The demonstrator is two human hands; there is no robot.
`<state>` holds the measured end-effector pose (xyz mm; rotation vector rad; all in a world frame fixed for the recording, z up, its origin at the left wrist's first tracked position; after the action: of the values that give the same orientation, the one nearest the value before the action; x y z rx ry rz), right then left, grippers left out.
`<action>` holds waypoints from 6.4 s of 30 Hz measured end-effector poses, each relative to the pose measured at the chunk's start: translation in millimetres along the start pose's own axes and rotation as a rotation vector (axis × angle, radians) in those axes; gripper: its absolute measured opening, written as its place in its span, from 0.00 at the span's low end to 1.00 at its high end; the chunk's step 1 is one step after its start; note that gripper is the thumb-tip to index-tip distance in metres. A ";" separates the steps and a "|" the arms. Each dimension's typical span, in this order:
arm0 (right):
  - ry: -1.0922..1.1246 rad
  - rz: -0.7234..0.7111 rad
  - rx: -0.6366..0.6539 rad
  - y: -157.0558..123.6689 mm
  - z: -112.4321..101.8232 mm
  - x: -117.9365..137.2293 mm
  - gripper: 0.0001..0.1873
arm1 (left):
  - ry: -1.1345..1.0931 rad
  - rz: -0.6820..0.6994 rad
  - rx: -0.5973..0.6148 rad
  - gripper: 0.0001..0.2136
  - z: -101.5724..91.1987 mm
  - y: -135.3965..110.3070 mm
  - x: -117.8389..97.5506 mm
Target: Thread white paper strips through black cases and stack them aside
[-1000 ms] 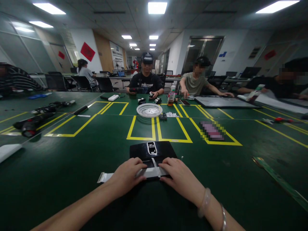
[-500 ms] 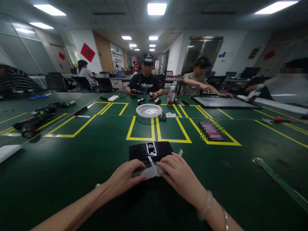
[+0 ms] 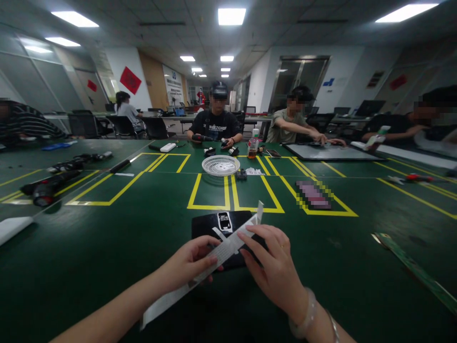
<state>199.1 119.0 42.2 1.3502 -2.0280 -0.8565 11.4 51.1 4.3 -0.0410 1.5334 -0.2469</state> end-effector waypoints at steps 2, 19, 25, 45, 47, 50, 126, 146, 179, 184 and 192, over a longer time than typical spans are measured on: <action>-0.002 0.035 0.114 1.7 3.4 2.0 0.18 | 0.177 0.040 0.052 0.15 1.2 -2.8 -2.9; 0.566 0.028 0.315 -0.3 11.3 5.2 0.08 | 0.321 -0.058 -0.010 0.21 -7.1 12.8 19.9; 0.826 0.418 0.348 0.7 16.8 -11.8 0.05 | 0.204 -0.129 0.007 0.22 -11.2 12.2 20.5; 0.964 0.663 0.532 -13.1 49.9 -0.3 0.21 | 0.256 -0.142 0.126 0.18 3.4 9.7 20.9; 0.951 0.642 0.528 -13.1 49.5 0.2 0.21 | 0.257 -0.144 0.122 0.18 4.2 9.2 19.4; 0.911 0.611 0.522 -12.4 48.3 1.0 0.21 | 0.263 -0.153 0.121 0.18 4.3 8.3 18.4; 0.204 -0.350 0.254 -8.5 13.2 21.3 0.10 | 0.011 -0.181 -0.049 0.25 -8.0 7.6 31.2; 0.232 -0.375 0.193 -10.0 11.7 21.3 0.09 | 0.184 0.056 -0.150 0.21 -6.0 10.2 24.9; 0.158 -0.407 0.261 -8.8 14.0 25.0 0.11 | -0.069 -0.110 -0.194 0.29 -2.1 13.3 28.6; 0.096 -0.390 0.312 -9.1 20.9 17.5 0.09 | 0.095 0.026 -0.138 0.27 -8.1 16.5 20.3; -0.029 -0.237 0.431 -9.9 38.4 -15.6 0.18 | 1.047 -0.008 -0.194 0.12 -36.2 7.4 -6.0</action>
<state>181.9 138.6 8.5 1.8494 -2.1874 -0.5507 -23.6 64.1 7.4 -0.0777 2.5975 -0.1188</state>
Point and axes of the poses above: each hand's wrist, its own y-axis towards the middle knuckle, its own z-axis out of the palm, x = y × z, the point moved 4 cm from there along y, towards the middle knuckle, and after that the axes turned 2 degrees about -x, right-handed, at the moved point
